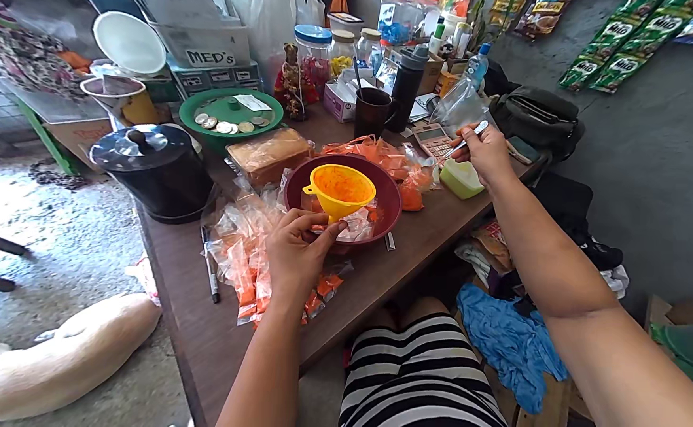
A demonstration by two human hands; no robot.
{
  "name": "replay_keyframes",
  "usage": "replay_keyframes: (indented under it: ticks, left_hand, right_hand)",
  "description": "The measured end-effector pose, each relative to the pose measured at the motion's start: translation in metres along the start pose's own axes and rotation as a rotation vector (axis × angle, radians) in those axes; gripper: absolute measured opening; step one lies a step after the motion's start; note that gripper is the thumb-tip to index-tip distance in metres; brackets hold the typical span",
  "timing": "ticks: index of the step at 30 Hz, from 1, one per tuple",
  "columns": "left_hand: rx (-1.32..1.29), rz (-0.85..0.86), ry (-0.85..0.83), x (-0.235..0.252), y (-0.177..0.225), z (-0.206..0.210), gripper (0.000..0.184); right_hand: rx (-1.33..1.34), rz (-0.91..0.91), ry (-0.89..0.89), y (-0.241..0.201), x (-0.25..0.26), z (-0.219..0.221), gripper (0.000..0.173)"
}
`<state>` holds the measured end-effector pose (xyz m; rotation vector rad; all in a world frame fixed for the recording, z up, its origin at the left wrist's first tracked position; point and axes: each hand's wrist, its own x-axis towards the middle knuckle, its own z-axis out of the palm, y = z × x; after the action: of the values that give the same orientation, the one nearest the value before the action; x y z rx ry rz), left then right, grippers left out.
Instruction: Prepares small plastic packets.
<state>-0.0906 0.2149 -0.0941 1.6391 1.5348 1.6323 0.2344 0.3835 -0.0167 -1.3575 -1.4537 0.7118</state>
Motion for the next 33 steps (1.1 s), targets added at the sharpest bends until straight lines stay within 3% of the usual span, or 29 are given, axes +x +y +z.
replay_keyframes:
  ticks: [16, 27, 33]
  left_hand:
    - [0.005, 0.009, -0.003, 0.000, 0.001, -0.001, 0.017]
    - [0.032, 0.015, -0.023, -0.001, 0.001, -0.001, 0.017]
    - [0.008, 0.026, -0.028, 0.000, 0.001, -0.002, 0.016]
  right_hand:
    - [0.213, -0.023, 0.143, -0.010, 0.001, -0.035, 0.018]
    - [0.368, -0.486, -0.141, -0.107, -0.057, 0.013, 0.015]
    - [0.382, -0.562, -0.240, -0.114, -0.071, 0.044, 0.015]
